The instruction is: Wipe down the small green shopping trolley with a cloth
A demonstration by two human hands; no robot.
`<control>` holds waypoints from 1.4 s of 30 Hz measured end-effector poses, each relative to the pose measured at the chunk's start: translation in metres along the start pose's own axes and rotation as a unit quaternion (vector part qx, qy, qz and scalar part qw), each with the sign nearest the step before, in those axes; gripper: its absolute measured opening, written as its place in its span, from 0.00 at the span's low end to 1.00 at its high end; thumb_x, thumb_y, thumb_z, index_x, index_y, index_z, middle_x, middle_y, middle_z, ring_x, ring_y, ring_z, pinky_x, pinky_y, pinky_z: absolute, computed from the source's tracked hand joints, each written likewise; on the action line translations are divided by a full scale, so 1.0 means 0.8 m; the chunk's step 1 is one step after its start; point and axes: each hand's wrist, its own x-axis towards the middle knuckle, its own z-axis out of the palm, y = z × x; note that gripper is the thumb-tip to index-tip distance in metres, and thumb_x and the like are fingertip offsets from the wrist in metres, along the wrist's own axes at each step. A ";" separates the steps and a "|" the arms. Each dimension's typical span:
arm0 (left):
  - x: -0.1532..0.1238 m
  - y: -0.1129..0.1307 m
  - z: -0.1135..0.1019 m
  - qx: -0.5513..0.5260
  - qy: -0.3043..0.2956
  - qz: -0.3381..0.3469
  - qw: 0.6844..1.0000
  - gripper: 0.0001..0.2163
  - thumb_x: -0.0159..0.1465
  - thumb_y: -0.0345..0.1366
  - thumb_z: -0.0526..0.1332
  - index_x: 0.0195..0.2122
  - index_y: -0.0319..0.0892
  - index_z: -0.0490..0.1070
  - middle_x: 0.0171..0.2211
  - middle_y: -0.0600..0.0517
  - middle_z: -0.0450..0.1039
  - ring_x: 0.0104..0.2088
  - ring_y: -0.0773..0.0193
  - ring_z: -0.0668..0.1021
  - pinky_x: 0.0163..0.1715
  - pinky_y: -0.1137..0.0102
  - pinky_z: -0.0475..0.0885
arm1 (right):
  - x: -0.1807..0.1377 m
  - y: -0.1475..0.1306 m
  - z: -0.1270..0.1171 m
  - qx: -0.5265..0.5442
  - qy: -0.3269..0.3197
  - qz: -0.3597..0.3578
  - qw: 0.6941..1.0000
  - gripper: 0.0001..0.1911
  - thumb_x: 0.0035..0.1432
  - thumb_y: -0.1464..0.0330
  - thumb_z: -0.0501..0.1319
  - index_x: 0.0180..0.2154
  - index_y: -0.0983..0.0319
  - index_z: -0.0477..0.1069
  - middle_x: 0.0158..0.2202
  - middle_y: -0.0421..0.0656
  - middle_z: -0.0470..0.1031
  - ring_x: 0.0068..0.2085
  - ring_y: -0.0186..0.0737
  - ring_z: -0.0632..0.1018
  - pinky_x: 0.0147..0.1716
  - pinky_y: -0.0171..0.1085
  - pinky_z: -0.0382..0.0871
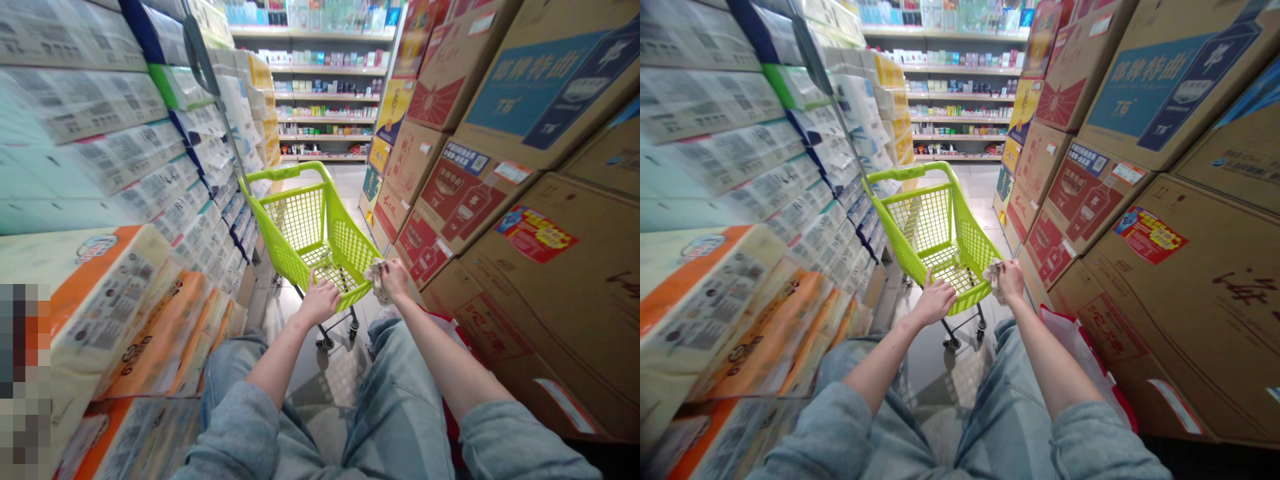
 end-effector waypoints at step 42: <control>-0.007 0.032 0.007 0.038 0.020 0.033 0.999 0.11 0.65 0.42 0.52 0.32 0.43 0.68 0.34 0.50 0.70 0.42 0.58 0.70 0.60 0.48 0.47 | 0.015 0.052 0.003 -0.017 -0.136 -0.212 0.968 0.13 0.59 0.67 0.54 0.35 0.58 0.78 0.42 0.46 0.76 0.51 0.45 0.71 0.54 0.45 0.61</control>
